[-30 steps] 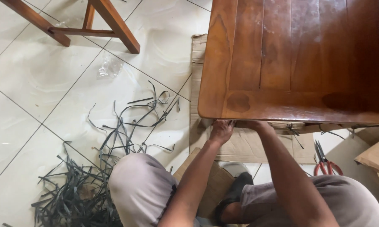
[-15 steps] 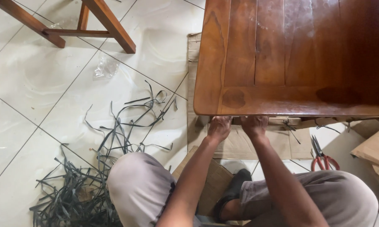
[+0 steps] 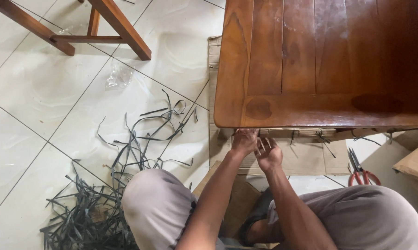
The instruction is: Wrapping wooden chair legs with cardboard and securing them with ties.
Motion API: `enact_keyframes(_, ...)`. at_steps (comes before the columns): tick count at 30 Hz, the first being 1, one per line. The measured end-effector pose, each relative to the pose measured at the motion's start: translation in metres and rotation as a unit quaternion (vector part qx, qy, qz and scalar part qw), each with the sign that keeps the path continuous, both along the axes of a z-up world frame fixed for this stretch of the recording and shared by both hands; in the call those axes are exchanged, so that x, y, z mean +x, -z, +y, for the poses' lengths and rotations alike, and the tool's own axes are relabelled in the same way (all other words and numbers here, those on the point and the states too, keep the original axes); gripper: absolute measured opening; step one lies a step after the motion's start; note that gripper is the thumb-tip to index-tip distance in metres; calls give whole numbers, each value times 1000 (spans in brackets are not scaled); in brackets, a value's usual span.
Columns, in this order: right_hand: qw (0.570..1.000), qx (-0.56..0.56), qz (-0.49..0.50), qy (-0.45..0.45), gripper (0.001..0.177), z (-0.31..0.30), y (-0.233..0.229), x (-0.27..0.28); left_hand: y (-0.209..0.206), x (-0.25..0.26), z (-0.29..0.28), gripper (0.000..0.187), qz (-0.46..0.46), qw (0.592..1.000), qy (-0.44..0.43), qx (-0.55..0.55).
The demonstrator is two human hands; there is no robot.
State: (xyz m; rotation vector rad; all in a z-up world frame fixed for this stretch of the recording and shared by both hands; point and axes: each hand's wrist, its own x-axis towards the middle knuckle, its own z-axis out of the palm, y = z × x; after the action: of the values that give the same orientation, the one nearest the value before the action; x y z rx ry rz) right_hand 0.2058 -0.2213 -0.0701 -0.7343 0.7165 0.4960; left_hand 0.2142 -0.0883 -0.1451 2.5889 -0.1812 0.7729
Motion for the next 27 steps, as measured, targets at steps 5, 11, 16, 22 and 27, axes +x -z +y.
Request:
enact_keyframes(5,998,42,-17,-42,44,6,37,25,-63,-11,9,21,59,997,2,-50)
enact_keyframes(11,960,-156,-130,-194,45,-8,126,34,-50,-12,7,20,60,997,-15,-36)
enact_keyframes(16,951,-200,-158,-173,52,3,86,1,-59,-16,8,19,-16,996,-39,77)
enact_keyframes(22,906,-313,-267,-101,18,22,18,-41,-94,-22,0,27,161,937,-43,-309)
enact_keyframes(27,884,-378,-251,-116,22,14,5,-49,-129,-22,5,51,309,861,-104,-391)
